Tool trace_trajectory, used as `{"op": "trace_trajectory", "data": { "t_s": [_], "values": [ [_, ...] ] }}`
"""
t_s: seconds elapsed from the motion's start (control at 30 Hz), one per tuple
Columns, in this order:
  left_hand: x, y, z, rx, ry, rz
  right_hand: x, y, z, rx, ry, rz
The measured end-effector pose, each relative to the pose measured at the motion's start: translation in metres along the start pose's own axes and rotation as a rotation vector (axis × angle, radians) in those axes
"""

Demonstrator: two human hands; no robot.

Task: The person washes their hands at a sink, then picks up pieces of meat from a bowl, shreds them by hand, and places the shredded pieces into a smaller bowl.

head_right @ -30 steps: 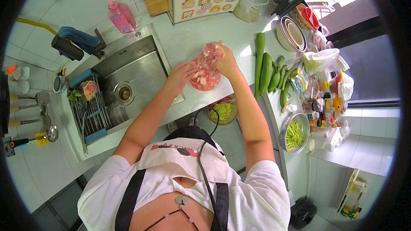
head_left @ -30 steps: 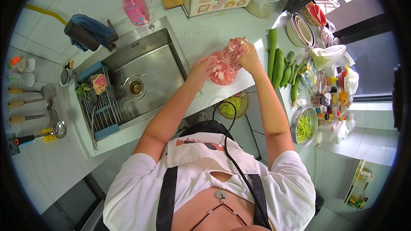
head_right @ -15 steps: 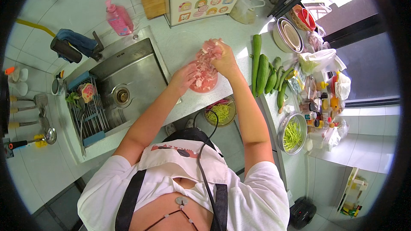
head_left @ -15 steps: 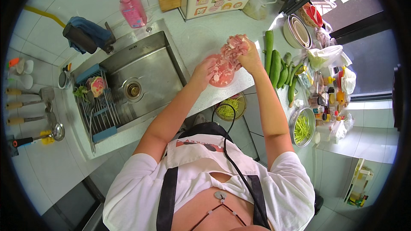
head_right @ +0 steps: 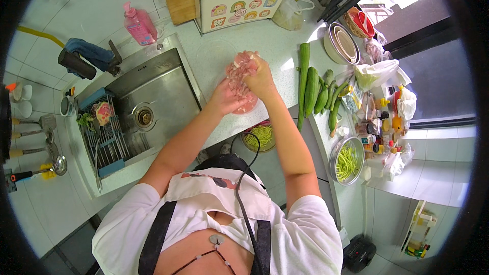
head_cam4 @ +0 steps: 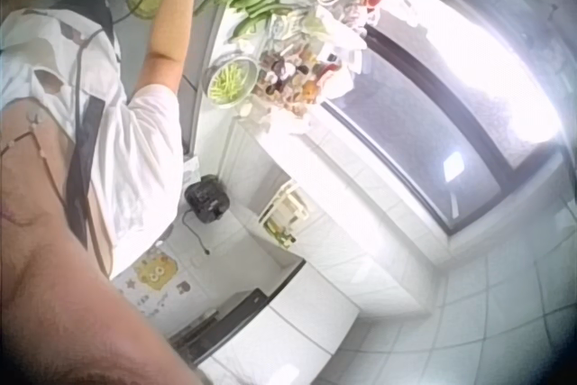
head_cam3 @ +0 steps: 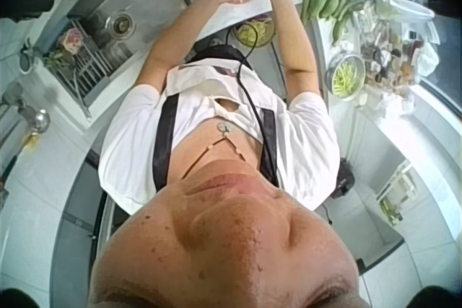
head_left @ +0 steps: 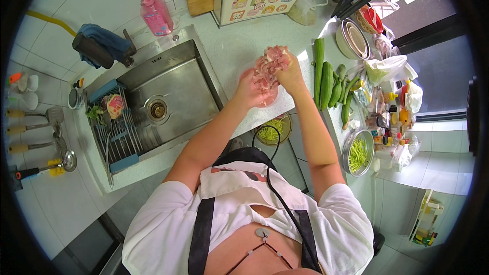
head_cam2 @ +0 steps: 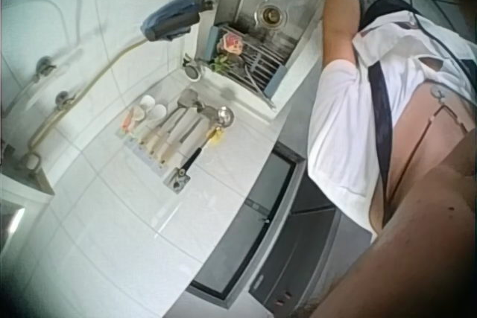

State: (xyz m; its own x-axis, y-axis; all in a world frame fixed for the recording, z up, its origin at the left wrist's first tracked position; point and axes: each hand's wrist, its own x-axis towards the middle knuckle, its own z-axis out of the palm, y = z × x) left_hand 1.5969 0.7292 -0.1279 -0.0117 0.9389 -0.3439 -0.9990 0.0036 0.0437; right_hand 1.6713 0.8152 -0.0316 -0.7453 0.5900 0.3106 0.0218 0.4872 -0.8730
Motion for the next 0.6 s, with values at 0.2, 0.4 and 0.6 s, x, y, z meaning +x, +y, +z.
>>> {"op": "trace_trajectory", "data": {
  "t_s": [0.2, 0.4, 0.6],
  "values": [
    [0.005, -0.002, 0.006, -0.048, 0.059, 0.129, -0.016, 0.011, 0.012, -0.197, -0.081, 0.063],
    [0.030, 0.017, -0.061, -0.250, -0.337, -0.049, -0.018, 0.001, 0.014, -0.489, -0.381, 0.150],
    [0.009, 0.010, -0.013, -0.054, 0.164, 0.140, -0.022, 0.005, 0.007, -0.612, -0.510, -0.030]
  ]
}}
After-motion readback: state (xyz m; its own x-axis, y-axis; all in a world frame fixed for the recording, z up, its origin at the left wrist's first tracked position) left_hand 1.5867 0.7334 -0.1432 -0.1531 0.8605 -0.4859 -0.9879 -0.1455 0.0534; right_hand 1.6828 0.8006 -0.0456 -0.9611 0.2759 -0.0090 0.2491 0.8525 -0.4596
